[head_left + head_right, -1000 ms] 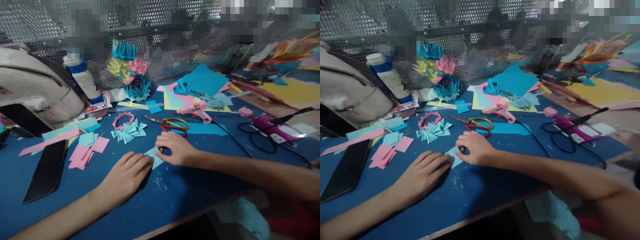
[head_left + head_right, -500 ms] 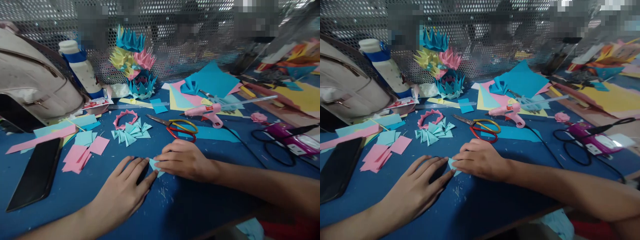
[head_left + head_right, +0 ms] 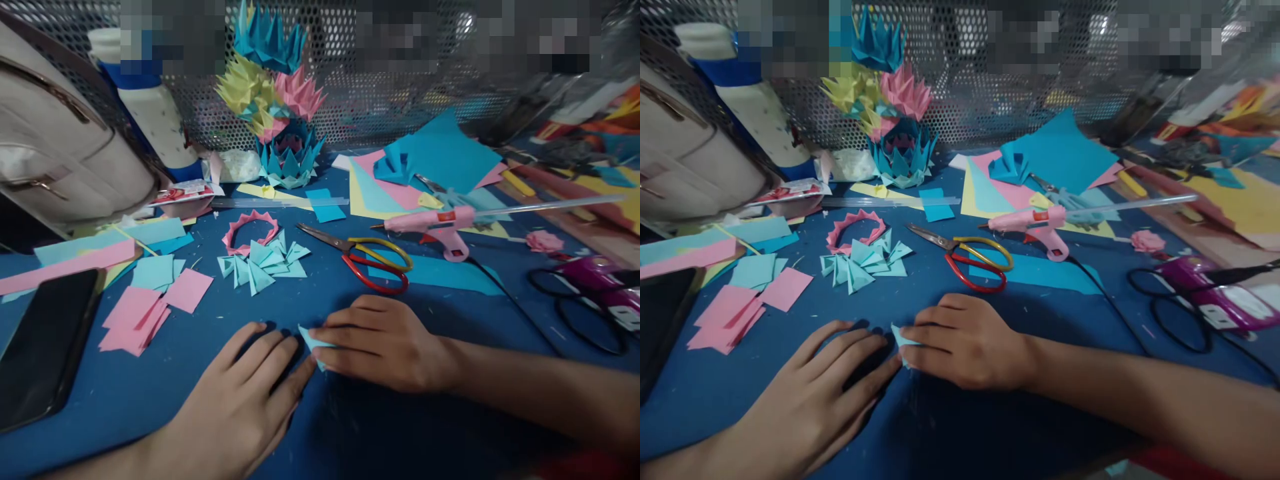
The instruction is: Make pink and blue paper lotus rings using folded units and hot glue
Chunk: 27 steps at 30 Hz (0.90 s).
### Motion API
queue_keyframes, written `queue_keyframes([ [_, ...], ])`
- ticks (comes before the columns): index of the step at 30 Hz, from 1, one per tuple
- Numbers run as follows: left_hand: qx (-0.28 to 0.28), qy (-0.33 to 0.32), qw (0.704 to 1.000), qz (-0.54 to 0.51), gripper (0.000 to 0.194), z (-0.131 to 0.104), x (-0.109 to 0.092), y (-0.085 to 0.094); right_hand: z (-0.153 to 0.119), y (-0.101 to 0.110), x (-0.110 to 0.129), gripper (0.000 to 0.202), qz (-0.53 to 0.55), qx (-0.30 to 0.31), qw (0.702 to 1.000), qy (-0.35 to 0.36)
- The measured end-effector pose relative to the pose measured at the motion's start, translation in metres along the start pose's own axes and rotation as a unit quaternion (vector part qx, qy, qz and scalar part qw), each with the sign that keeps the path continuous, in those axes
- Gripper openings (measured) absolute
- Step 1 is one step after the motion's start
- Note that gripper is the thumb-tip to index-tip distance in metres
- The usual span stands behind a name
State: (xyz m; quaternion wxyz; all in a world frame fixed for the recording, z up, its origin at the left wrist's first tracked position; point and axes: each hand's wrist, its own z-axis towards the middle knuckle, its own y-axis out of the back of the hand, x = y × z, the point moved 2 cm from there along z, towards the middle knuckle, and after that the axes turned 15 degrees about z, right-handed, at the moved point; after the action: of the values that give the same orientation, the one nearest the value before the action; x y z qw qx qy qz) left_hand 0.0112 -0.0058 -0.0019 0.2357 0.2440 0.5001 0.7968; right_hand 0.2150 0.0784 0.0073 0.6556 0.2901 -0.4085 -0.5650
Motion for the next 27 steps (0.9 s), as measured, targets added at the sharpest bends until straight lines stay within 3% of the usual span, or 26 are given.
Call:
queue_keyframes([
  [12, -0.018, 0.011, 1.000, -0.014, 0.028, -0.0010, 0.0007, -0.0019, 0.0039, 0.0021, -0.0002, 0.017, 0.012, 0.006, 1.000, 0.004],
  [27, 0.015, 0.033, 0.999, 0.012, 0.035, -0.0033, 0.0012, -0.0032, 0.0049, -0.0009, -0.0012, 0.024, 0.026, 0.010, 1.000, 0.012],
])
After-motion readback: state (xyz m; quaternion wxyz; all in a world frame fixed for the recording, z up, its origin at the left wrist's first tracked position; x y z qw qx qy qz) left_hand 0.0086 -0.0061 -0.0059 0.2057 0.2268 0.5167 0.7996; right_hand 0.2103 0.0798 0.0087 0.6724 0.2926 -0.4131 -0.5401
